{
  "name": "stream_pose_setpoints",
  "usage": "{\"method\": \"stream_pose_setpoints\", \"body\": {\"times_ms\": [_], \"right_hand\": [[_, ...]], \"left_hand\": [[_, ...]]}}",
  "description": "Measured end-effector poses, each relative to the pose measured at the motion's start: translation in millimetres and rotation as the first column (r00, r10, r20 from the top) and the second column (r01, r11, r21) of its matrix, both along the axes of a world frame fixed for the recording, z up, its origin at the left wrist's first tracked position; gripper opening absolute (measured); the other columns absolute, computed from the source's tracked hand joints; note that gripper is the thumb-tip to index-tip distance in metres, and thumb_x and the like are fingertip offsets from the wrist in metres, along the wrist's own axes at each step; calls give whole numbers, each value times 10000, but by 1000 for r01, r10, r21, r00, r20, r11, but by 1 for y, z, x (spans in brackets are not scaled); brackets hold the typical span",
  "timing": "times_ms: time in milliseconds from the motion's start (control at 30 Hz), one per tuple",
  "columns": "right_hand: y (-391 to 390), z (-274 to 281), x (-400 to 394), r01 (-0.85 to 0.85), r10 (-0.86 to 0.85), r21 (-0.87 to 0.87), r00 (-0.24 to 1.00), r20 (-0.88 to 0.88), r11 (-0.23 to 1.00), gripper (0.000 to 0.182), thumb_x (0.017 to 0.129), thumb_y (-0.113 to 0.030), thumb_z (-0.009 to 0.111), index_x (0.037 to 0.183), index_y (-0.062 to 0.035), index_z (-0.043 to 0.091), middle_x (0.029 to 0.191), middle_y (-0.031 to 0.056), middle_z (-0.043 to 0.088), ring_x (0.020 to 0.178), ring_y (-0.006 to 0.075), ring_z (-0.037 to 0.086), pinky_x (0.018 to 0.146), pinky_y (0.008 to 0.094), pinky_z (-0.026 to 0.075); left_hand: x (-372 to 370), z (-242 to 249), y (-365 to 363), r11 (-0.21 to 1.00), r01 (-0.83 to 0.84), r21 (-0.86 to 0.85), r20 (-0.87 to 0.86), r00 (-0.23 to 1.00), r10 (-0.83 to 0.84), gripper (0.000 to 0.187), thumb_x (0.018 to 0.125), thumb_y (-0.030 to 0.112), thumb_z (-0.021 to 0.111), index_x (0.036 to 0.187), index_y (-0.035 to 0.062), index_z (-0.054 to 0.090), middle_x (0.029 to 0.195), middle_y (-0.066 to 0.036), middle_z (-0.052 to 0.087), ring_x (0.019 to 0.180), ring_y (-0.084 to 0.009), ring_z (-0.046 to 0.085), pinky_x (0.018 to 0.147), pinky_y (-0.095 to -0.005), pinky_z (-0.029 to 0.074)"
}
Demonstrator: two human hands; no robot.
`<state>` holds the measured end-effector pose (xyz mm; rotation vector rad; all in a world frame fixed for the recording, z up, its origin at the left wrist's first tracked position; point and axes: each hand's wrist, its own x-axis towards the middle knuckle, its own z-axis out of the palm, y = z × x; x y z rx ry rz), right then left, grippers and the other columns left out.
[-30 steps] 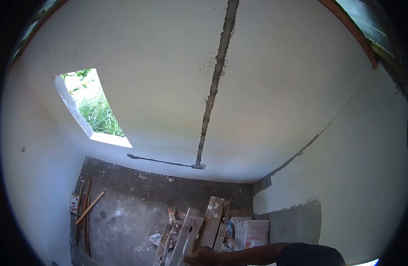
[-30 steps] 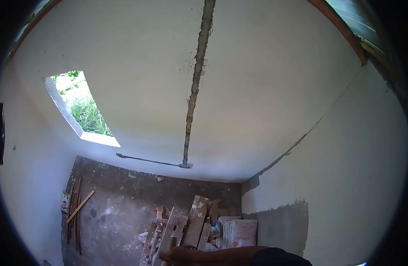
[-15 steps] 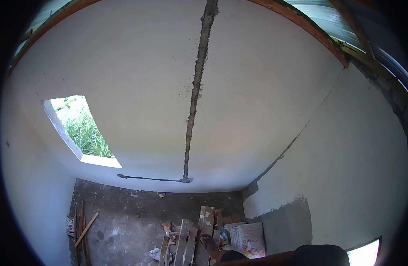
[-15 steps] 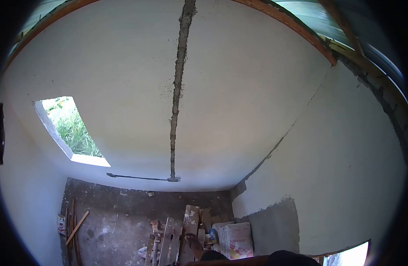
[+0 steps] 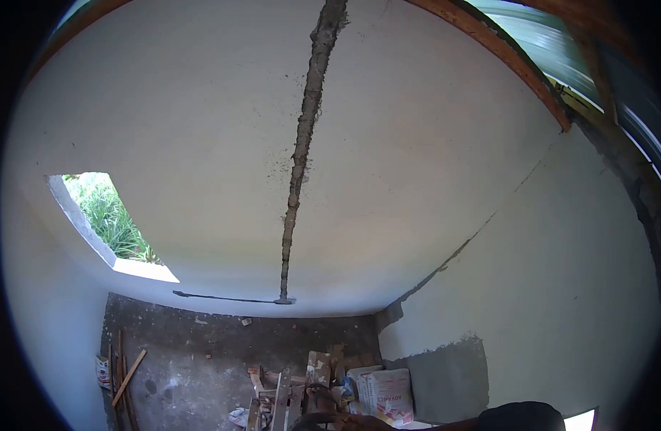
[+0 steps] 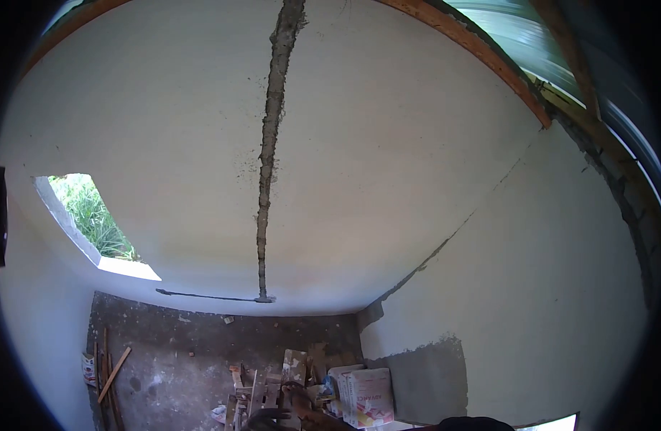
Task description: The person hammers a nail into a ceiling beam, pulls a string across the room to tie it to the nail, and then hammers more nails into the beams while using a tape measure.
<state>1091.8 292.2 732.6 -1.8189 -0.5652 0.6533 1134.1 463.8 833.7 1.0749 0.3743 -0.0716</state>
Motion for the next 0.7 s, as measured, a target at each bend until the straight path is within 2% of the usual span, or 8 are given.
{"method": "stream_pose_setpoints", "body": {"times_ms": [67,133,167,200,300,467,600,700], "right_hand": [[-23,47,28,119,-116,-27,988,102,993,209,901,-184,483,1034,-23,477,933,199,621,778,316,649,745,364,505],[-22,166,160,334,-360,-182,924,-129,925,175,933,-170,457,860,-12,476,855,146,635,801,228,667,698,317,500],[-30,188,210,388,-377,-88,918,120,917,307,983,-270,369,814,-44,489,613,95,574,429,139,421,542,286,446],[-34,223,258,468,-469,39,876,113,883,296,970,-284,402,803,-53,483,642,90,567,412,98,370,453,256,359],[-35,345,387,516,-575,314,807,132,797,215,927,-244,498,830,-59,545,598,-29,412,420,19,305,350,195,217],[-4,493,514,509,-639,395,678,363,765,139,858,-167,564,908,-38,578,843,-3,494,419,33,293,358,201,228],[27,536,550,571,-641,306,600,478,762,205,814,-186,616,972,-56,594,796,-13,491,448,32,288,392,203,238],[40,552,570,622,-641,267,515,568,736,204,795,-204,627,944,-66,613,756,-25,493,443,38,295,391,206,244]], "left_hand": [[15,15,-2,999,-43,-24,49,998,44,185,831,211,603,778,57,513,566,-91,516,526,-218,581,432,-345,460],[41,38,3,994,-108,-23,168,980,110,185,832,205,600,765,59,508,558,-87,513,519,-217,582,426,-346,461],[56,51,10,989,-146,-38,247,957,151,186,833,202,599,758,59,506,554,-85,511,515,-217,582,422,-346,462],[72,61,16,982,-172,-72,317,930,186,187,834,199,598,751,60,504,550,-83,510,511,-217,583,419,-346,462],[94,74,19,642,238,-729,412,901,134,224,828,206,606,877,24,485,549,-96,503,501,-216,580,420,-325,466],[101,39,-5,971,145,-189,201,974,-106,281,858,257,570,970,26,456,590,-75,512,437,-173,526,385,-279,429],[124,66,2,973,225,-51,102,970,-219,328,867,307,544,1002,20,459,607,-47,505,456,-148,518,399,-289,433],[162,119,15,977,162,137,254,948,-193,202,866,175,533,948,4,464,786,-111,528,553,-162,547,472,-335,462]]}}
